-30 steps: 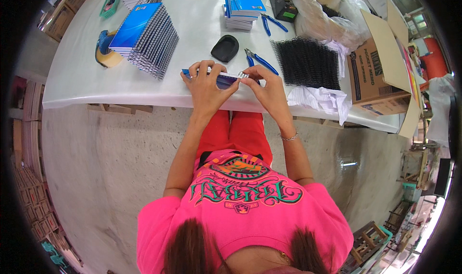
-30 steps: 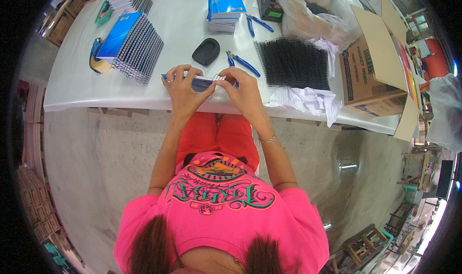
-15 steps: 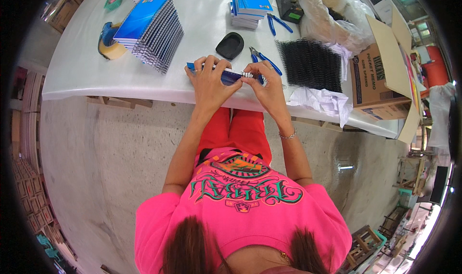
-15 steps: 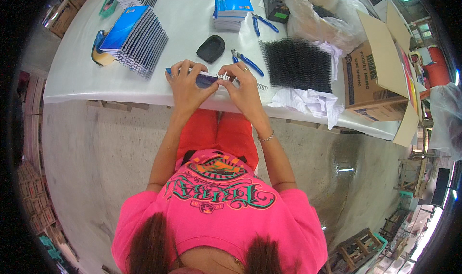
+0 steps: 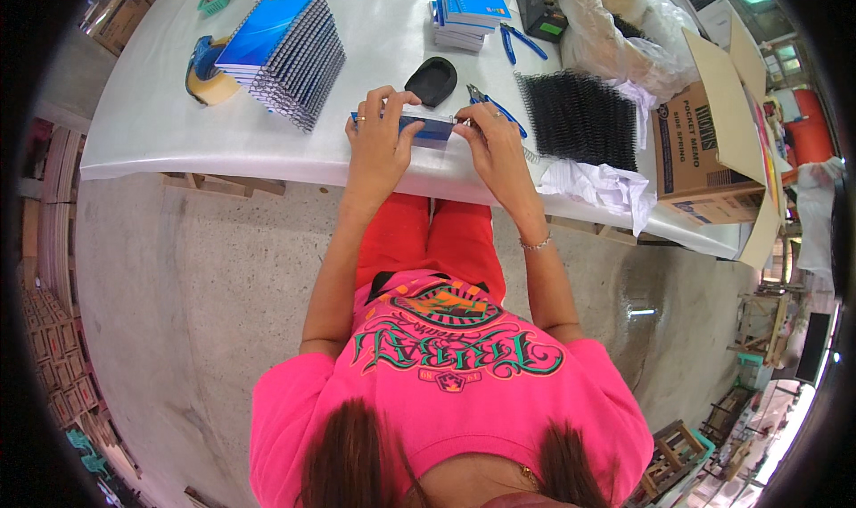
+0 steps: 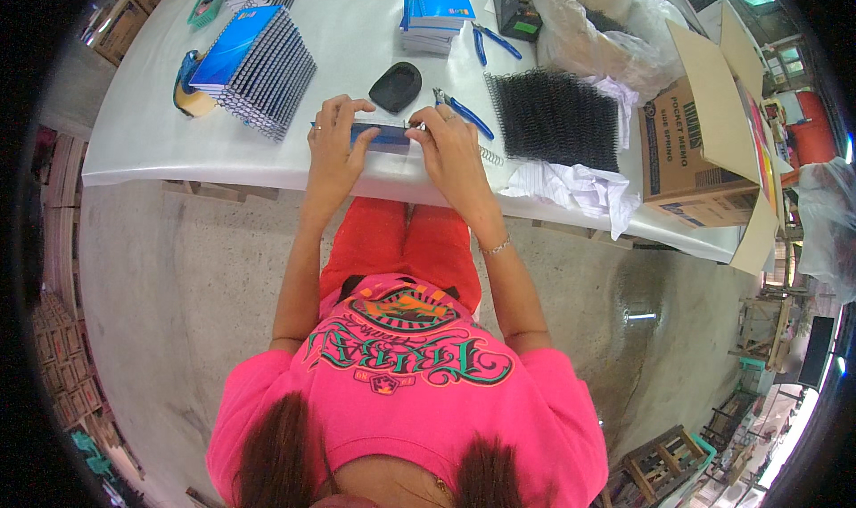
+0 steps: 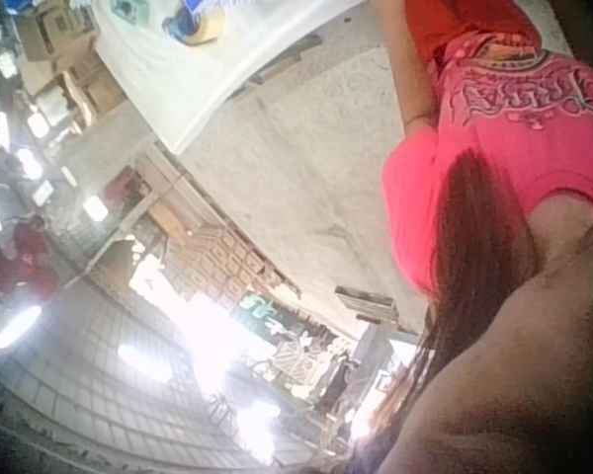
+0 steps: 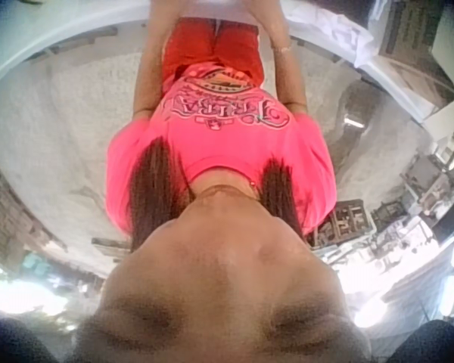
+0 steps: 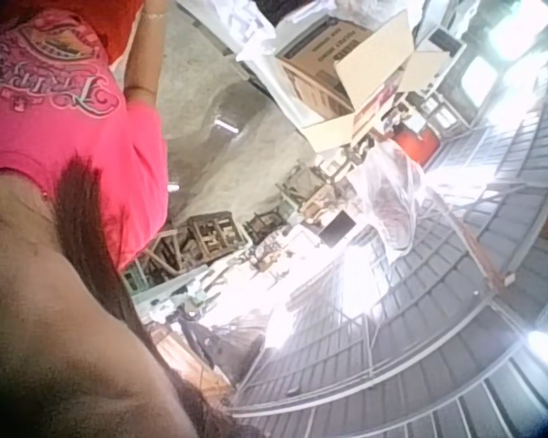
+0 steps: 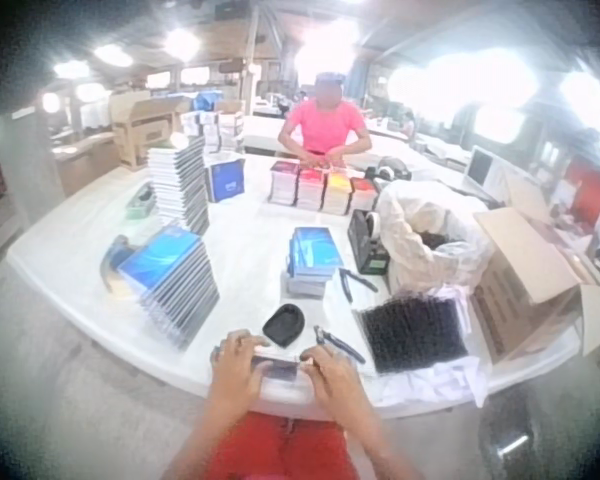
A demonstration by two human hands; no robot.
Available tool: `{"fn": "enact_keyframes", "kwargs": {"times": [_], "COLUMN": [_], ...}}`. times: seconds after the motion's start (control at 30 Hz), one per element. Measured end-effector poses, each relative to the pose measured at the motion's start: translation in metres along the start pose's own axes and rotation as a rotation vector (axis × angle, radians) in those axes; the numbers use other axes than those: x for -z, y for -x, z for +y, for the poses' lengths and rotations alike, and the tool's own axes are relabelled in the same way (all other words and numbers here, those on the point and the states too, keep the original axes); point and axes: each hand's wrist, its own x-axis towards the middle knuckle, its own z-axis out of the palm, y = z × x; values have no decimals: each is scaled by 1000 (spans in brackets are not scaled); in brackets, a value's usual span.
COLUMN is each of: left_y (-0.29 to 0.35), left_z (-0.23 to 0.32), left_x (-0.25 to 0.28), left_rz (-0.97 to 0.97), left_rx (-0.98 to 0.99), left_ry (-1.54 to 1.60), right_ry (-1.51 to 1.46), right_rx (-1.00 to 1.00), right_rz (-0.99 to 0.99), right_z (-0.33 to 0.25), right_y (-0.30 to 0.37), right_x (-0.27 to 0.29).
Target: The person attaches spiral wire bindings to blue notebooks using pliers. They repeatedly pick up a notebook, insert a wire, and crimp it shut before stacking the finished unit.
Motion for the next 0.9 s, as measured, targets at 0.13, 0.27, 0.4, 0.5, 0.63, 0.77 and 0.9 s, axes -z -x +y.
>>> {"fn": "enact_keyframes", "kwargs": {"times": [0.13,0.27,0.4,0.5,0.63,0.77,0.9], "left_y": [3,1,0,3,3,-1,-3], "left_z": [-3,-11,-12,-16,-26,-36,-42], "left_x": [4,4,1,-2,4,13,29], "left_rz": [-5,-61,144,135,-2,-56,-24], "left_rx": [-23,-27,-21,48,112,55,12], "left_ry": [-14,2,90,157,268,255,199], "right_ry": [67,109,66,-67,-62,330,345], "right_rx": [24,81,11,-63,-98,-198,-81], "right_rz": [16,21,32,-128,-164,-170,-20], "right_z": [1,1,-7,10,42,56,78], "right_y": [-3,-6,-9,-9,-10,-8,-32], "right_x": [-2,-4,-4,-4,4,6,-4]}}
